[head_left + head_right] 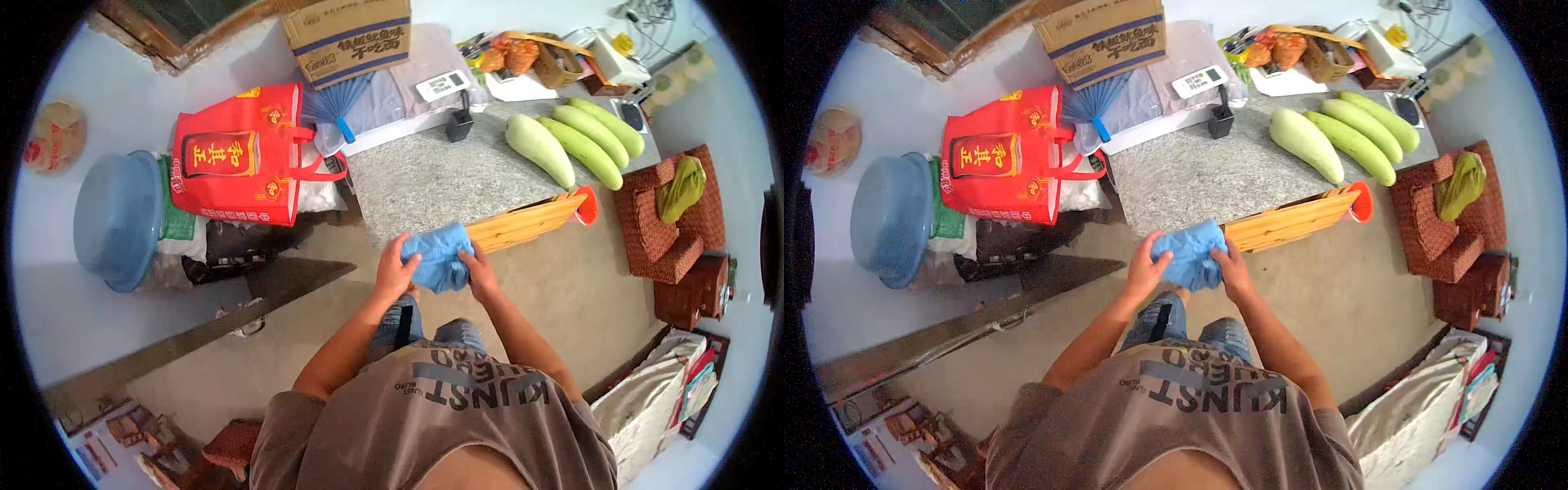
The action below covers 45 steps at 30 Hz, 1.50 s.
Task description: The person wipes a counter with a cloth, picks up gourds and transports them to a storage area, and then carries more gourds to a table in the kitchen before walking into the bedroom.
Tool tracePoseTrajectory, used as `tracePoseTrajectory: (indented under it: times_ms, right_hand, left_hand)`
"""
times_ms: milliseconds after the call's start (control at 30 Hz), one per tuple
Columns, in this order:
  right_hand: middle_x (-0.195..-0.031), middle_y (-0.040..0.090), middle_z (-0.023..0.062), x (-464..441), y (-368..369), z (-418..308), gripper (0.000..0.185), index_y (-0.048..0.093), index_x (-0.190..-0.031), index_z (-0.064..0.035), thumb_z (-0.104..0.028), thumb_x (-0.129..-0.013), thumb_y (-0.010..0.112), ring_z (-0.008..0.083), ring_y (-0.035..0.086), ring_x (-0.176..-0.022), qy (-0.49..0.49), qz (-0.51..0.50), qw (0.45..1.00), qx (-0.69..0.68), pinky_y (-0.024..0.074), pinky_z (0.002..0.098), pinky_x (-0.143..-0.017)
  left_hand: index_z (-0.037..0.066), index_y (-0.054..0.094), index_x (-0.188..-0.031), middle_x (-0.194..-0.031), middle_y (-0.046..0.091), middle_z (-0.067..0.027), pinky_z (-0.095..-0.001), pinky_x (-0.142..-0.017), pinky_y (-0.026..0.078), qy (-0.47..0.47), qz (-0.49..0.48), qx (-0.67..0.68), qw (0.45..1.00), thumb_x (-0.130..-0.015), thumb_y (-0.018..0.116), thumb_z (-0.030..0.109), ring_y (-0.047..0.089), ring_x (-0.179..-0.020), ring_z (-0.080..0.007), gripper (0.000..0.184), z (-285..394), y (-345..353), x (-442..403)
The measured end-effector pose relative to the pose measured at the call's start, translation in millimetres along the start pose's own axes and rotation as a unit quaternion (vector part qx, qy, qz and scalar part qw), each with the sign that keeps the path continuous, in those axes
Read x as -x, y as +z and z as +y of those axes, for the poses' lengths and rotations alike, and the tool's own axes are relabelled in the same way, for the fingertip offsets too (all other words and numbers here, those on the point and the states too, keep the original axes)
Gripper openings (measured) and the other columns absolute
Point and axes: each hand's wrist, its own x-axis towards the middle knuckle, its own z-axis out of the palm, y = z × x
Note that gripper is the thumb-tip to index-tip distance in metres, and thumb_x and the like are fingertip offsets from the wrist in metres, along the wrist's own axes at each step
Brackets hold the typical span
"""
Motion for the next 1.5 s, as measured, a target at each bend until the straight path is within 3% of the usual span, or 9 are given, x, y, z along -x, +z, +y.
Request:
tracePoseTrajectory:
  times_ms: [133,200,233,400,500,767,1033,1233,1500]
  right_hand:
    - [-0.115,0.051,0.0136,-76,11,3,0.041,0.045,-0.118,-0.0012,-0.012,-0.081,0.057,0.0232,0.051,-0.100,-0.071,0.034,0.975,0.207,0.0406,0.0319,-0.087]
    - [-0.122,0.045,0.0170,-101,14,2,0.045,0.044,-0.120,-0.0052,-0.009,-0.078,0.059,0.0336,0.046,-0.109,-0.276,-0.005,0.826,0.492,0.0378,0.0373,-0.093]
    - [-0.129,0.039,0.0171,-107,19,2,0.050,0.045,-0.121,-0.0082,-0.005,-0.074,0.060,0.0404,0.038,-0.117,-0.247,-0.031,0.829,0.500,0.0341,0.0418,-0.098]
    - [-0.134,0.034,0.0146,-149,38,25,0.057,0.041,-0.126,-0.0110,-0.005,-0.072,0.059,0.0379,0.030,-0.125,-0.302,-0.116,0.763,0.559,0.0288,0.0460,-0.101]
    - [-0.141,0.025,0.0117,-164,38,46,0.060,0.039,-0.129,-0.0139,-0.017,-0.073,0.060,0.0355,0.018,-0.131,-0.276,-0.189,0.662,0.670,0.0178,0.0505,-0.105]
    - [-0.140,0.025,0.0074,-262,76,38,0.057,0.036,-0.131,-0.0197,-0.022,-0.077,0.057,0.0309,0.017,-0.132,-0.330,-0.199,0.587,0.712,0.0192,0.0484,-0.104]
    - [-0.140,0.027,0.0066,-300,91,31,0.052,0.038,-0.130,-0.0190,-0.024,-0.081,0.053,0.0292,0.019,-0.131,-0.353,-0.170,0.586,0.709,0.0182,0.0469,-0.105]
    - [-0.140,0.027,0.0086,-214,-4,25,0.060,0.038,-0.130,-0.0183,-0.020,-0.074,0.061,0.0315,0.021,-0.131,-0.259,-0.180,0.648,0.693,0.0199,0.0479,-0.104]
    - [-0.140,0.027,0.0114,-229,-90,-14,0.062,0.039,-0.129,-0.0143,-0.014,-0.071,0.062,0.0361,0.020,-0.130,-0.235,-0.021,0.664,0.709,0.0198,0.0492,-0.104]
  left_hand:
    - [0.010,0.044,-0.122,-0.125,0.042,-0.0166,-0.0450,-0.098,0.030,0.042,0.058,-0.156,0.985,-0.072,0.064,0.015,0.036,-0.118,-0.0373,0.054,-27,-16,-46]
    - [0.011,0.043,-0.123,-0.130,0.036,-0.0151,-0.0483,-0.099,0.027,0.012,0.023,-0.219,0.975,-0.071,0.064,0.013,0.030,-0.123,-0.0385,0.056,-58,-10,-56]
    - [0.012,0.041,-0.126,-0.132,0.034,-0.0151,-0.0510,-0.100,0.025,0.002,-0.005,-0.226,0.974,-0.074,0.062,0.015,0.026,-0.126,-0.0376,0.057,-68,-7,-57]
    - [0.012,0.038,-0.130,-0.139,0.026,-0.0139,-0.0535,-0.102,0.019,-0.032,-0.033,-0.330,0.943,-0.076,0.060,0.024,0.018,-0.130,-0.0367,0.060,-97,38,-61]
    - [0.013,0.037,-0.131,-0.142,0.022,-0.0131,-0.0539,-0.104,0.016,-0.043,-0.033,-0.359,0.932,-0.076,0.060,0.029,0.015,-0.132,-0.0363,0.062,-109,67,-67]
    - [0.003,0.035,-0.129,-0.136,0.024,-0.0226,-0.0587,-0.100,0.019,0.018,0.053,-0.366,0.929,-0.077,0.060,0.024,0.017,-0.126,-0.0482,0.062,-140,43,-157]
    - [0.002,0.034,-0.130,-0.141,0.017,-0.0220,-0.0586,-0.101,0.017,0.021,0.052,-0.401,0.914,-0.078,0.057,0.026,0.014,-0.129,-0.0459,0.062,-150,36,-198]
    - [0.007,0.036,-0.130,-0.141,0.020,-0.0183,-0.0584,-0.102,0.017,0.047,-0.036,-0.338,0.939,-0.073,0.062,0.027,0.013,-0.129,-0.0454,0.066,-116,106,-124]
    - [0.008,0.037,-0.132,-0.143,0.019,-0.0158,-0.0560,-0.104,0.013,0.130,-0.126,-0.283,0.942,-0.076,0.059,0.026,0.013,-0.131,-0.0422,0.063,-65,183,-194]
